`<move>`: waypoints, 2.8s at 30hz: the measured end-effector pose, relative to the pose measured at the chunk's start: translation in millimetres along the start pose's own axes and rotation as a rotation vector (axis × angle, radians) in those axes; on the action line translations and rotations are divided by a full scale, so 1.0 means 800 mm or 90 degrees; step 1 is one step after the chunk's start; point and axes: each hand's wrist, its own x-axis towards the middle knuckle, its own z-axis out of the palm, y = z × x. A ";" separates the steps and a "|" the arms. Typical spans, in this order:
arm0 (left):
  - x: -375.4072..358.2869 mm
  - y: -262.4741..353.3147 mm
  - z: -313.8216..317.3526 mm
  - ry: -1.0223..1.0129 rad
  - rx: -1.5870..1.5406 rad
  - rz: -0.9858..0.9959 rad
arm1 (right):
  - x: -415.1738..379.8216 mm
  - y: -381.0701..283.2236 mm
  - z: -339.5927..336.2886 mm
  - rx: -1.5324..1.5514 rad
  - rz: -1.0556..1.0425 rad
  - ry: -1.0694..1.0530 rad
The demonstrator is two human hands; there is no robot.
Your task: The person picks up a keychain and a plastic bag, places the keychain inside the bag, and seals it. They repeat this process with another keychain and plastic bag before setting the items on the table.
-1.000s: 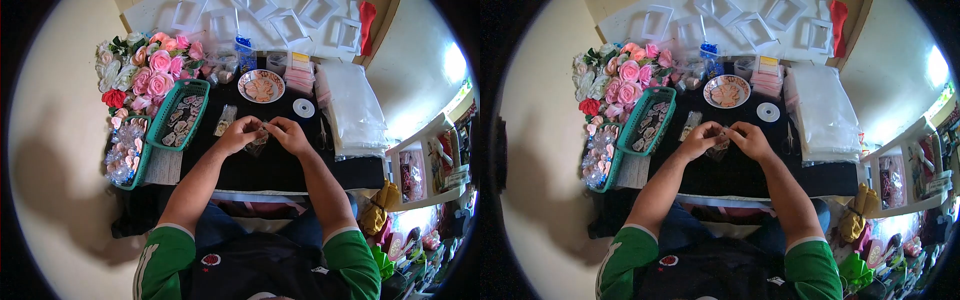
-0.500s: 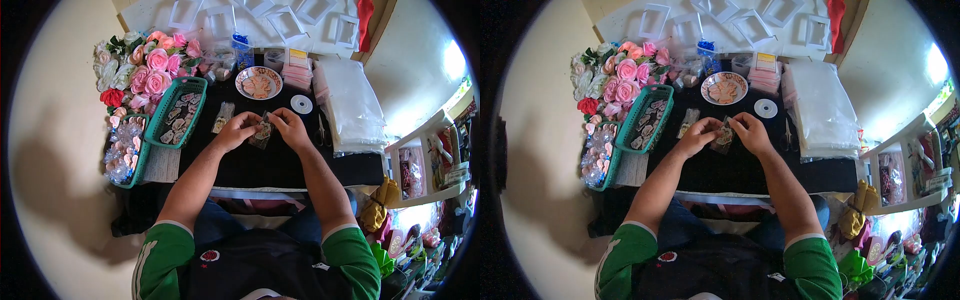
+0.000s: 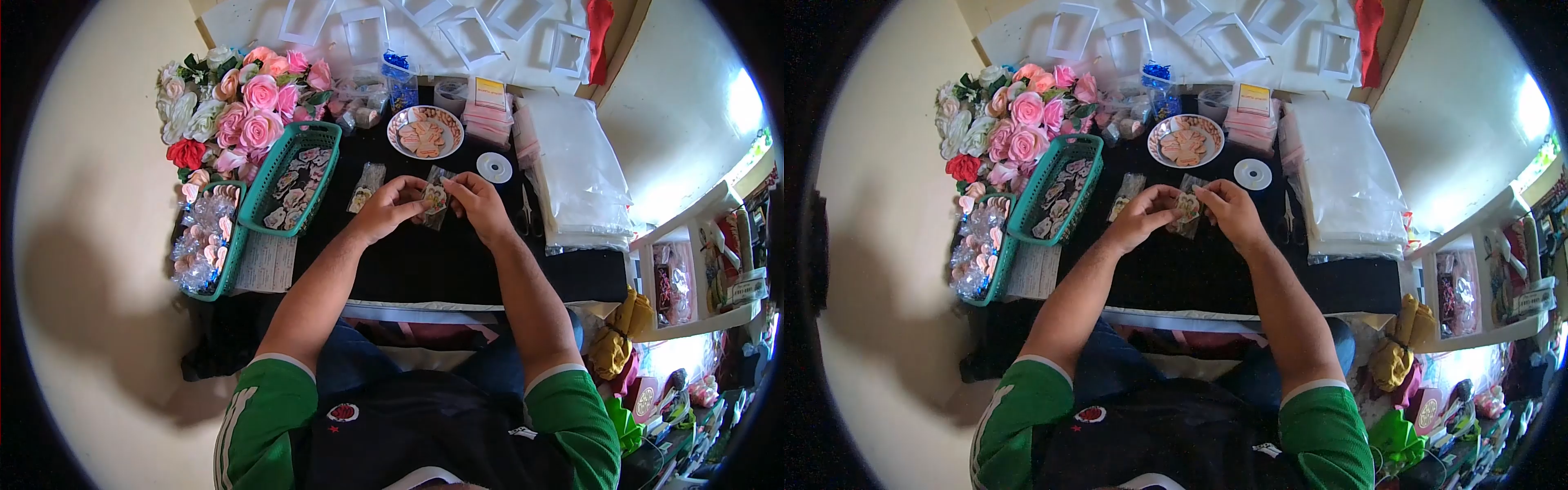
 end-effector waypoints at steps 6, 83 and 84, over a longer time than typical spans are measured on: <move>0.003 0.001 -0.003 -0.032 0.047 -0.062 | 0.002 0.004 0.002 0.059 -0.015 -0.007; -0.060 0.039 0.004 0.300 0.465 0.344 | -0.015 -0.016 0.011 0.204 0.034 -0.236; -0.063 0.039 -0.007 0.354 0.514 0.351 | -0.015 -0.016 0.010 0.211 0.033 -0.233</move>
